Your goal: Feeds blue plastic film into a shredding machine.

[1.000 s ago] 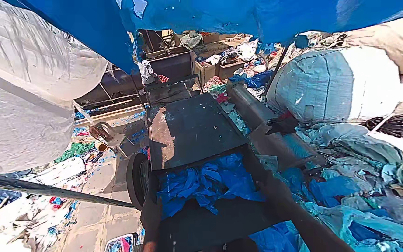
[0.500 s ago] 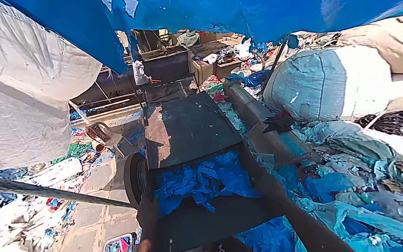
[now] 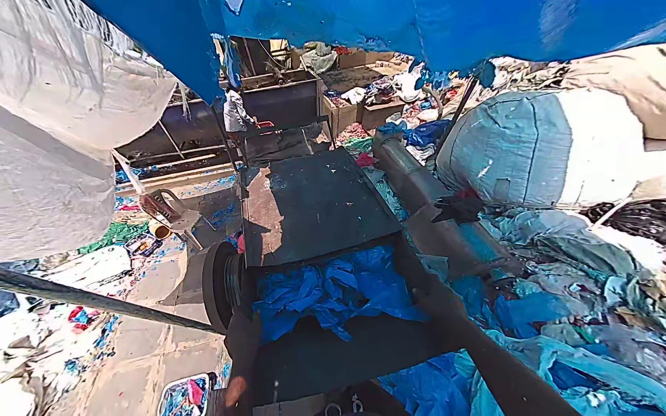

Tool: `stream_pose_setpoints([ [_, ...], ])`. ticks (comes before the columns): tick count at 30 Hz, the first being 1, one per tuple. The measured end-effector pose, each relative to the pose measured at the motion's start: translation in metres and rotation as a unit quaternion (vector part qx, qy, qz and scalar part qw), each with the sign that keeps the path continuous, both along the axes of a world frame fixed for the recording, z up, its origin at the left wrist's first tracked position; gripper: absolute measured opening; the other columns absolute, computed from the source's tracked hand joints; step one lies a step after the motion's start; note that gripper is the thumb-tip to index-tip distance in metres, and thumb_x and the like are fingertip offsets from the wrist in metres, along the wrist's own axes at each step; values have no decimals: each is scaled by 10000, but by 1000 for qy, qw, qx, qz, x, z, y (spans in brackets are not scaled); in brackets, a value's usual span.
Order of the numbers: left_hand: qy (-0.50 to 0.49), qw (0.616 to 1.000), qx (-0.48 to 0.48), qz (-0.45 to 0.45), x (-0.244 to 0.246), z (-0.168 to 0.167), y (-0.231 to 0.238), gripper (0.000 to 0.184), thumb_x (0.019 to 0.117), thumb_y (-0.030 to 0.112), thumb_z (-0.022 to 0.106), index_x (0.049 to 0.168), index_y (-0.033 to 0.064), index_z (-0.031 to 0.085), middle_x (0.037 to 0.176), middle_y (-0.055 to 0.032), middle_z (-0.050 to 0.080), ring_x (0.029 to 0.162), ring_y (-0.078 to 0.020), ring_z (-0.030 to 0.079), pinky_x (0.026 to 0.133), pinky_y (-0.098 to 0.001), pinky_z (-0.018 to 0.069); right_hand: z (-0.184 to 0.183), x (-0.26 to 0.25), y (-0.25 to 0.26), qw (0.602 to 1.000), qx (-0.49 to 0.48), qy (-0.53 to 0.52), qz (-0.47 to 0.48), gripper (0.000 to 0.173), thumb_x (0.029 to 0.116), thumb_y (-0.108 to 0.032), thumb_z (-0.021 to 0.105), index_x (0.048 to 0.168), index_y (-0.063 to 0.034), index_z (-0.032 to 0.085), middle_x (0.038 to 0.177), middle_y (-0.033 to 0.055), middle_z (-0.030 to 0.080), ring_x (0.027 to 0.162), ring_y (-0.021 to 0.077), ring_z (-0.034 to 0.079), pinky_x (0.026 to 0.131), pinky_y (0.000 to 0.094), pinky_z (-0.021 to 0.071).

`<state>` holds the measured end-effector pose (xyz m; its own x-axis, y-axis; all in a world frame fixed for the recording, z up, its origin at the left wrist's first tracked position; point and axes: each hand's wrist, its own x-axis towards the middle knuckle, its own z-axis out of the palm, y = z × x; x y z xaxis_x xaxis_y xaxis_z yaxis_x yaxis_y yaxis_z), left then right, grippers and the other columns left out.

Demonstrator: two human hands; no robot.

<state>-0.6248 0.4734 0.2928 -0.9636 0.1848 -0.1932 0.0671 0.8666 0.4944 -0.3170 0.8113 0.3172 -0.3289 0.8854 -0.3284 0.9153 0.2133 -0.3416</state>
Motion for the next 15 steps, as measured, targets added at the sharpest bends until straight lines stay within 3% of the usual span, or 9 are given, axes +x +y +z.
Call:
stream_pose_setpoints([
  [4, 3, 1000, -19, -1, -6, -13, -3, 626, 988, 382, 637, 1455, -4, 482, 1263, -231, 671, 1181, -396, 653, 982, -611, 501, 21, -4, -12, 1000, -17, 10, -1, 712, 1008, -356, 640, 1571, -53, 326, 1427, 289, 547, 1307, 456, 555, 1043, 630, 439],
  [8, -6, 999, -37, -2, -8, -16, -2, 622, 990, 416, 629, 1458, 32, 486, 1266, -204, 674, 1176, -375, 660, 978, -598, 511, -7, 2, 3, 1000, -3, 1, 4, 713, 978, -424, 651, 1547, -95, 374, 1358, 254, 609, 1245, 434, 606, 1001, 630, 479],
  [15, 10, 999, -40, -8, -6, -17, -3, 666, 993, 409, 622, 1490, 4, 440, 1279, -227, 665, 1185, -384, 656, 987, -601, 507, -9, 1, 3, 1000, -12, -15, 2, 751, 976, -436, 646, 1567, -88, 340, 1376, 266, 590, 1258, 439, 594, 1003, 633, 475],
])
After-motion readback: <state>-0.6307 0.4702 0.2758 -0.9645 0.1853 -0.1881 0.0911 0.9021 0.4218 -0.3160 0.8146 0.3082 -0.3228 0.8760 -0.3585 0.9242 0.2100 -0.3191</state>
